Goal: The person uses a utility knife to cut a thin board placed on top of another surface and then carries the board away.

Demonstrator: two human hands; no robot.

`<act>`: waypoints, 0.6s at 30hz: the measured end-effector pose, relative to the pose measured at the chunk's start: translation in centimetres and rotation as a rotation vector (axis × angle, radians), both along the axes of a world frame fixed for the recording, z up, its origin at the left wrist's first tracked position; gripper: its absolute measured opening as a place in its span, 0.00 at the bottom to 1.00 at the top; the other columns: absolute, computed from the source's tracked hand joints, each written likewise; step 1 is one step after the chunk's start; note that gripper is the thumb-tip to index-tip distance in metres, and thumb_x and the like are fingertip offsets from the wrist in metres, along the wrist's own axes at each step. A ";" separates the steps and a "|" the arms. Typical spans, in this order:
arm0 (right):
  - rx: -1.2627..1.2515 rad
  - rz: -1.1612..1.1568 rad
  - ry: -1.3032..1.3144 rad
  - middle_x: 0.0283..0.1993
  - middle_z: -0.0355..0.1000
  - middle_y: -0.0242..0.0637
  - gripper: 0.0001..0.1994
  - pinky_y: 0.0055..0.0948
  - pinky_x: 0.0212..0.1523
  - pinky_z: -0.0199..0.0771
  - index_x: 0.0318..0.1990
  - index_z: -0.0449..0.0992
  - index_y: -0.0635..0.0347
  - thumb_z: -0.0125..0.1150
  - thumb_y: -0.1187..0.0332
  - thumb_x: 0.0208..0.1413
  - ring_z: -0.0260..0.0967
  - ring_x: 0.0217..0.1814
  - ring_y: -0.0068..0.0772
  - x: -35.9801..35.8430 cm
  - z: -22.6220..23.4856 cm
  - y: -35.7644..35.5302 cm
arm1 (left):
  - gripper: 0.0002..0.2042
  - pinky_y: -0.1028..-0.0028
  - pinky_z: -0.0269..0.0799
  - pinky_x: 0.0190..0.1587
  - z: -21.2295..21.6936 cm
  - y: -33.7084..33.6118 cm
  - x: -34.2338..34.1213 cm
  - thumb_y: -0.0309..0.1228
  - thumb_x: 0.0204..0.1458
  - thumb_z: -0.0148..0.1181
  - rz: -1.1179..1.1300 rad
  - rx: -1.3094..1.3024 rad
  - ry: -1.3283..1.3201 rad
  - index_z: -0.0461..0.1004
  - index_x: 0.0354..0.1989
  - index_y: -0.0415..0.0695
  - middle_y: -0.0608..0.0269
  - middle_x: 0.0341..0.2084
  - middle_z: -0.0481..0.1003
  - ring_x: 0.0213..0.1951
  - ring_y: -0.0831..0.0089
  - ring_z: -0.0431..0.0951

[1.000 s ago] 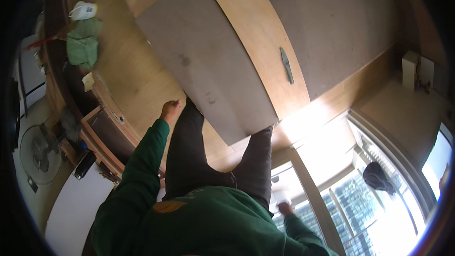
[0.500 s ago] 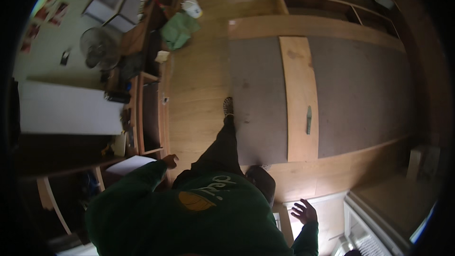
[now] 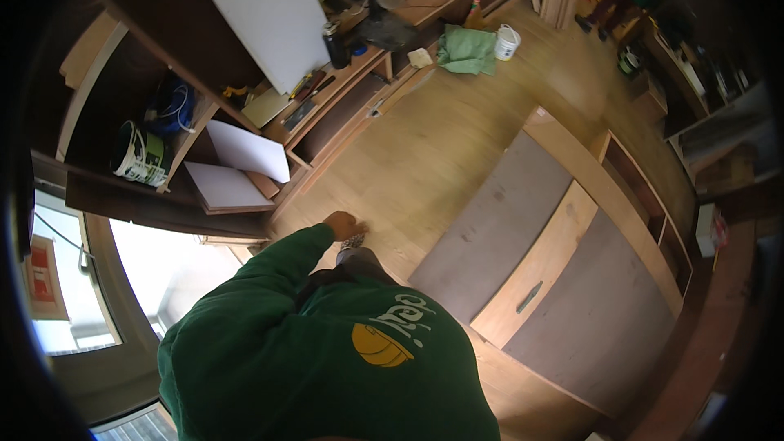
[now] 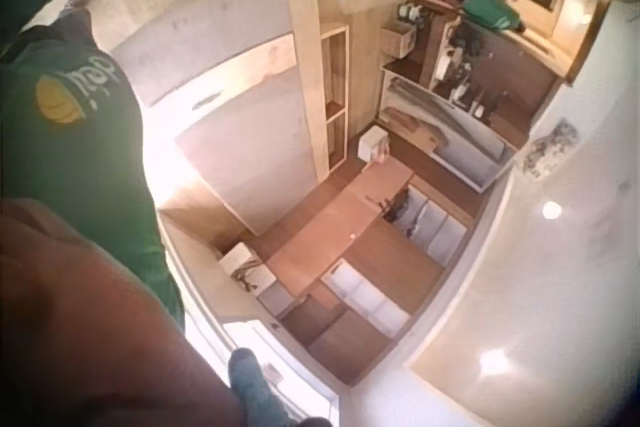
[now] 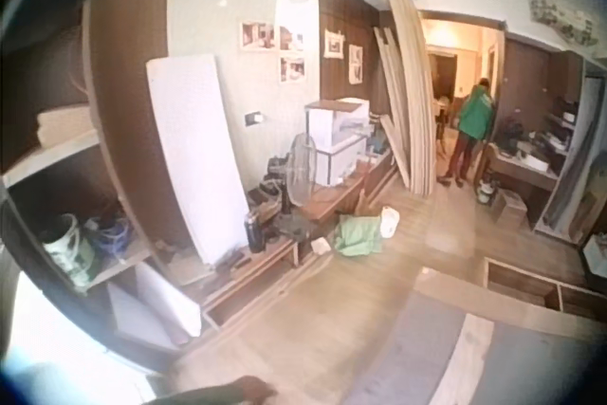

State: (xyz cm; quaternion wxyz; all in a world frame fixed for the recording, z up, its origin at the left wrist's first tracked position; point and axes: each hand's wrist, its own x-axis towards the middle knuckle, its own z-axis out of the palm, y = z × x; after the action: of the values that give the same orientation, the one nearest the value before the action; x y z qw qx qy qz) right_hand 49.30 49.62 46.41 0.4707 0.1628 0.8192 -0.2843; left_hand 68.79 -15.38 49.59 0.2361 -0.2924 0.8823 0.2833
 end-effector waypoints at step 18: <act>-0.125 1.299 0.179 0.32 0.78 0.49 0.18 0.49 0.36 0.73 0.34 0.77 0.63 0.49 0.57 0.66 0.76 0.34 0.51 -2.5 3.8 -37.8 | 0.12 0.57 0.76 0.48 -5.8 -18.8 18.5 0.30 0.59 0.54 0.436 -0.035 0.157 0.77 0.48 0.41 0.46 0.37 0.79 0.43 0.47 0.80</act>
State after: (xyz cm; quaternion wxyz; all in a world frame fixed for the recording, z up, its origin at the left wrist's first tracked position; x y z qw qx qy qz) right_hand 46.79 11.78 50.20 0.4849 -0.4166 0.7689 -0.0017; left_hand 87.27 -34.15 43.84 0.0947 -0.4570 0.8188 0.3342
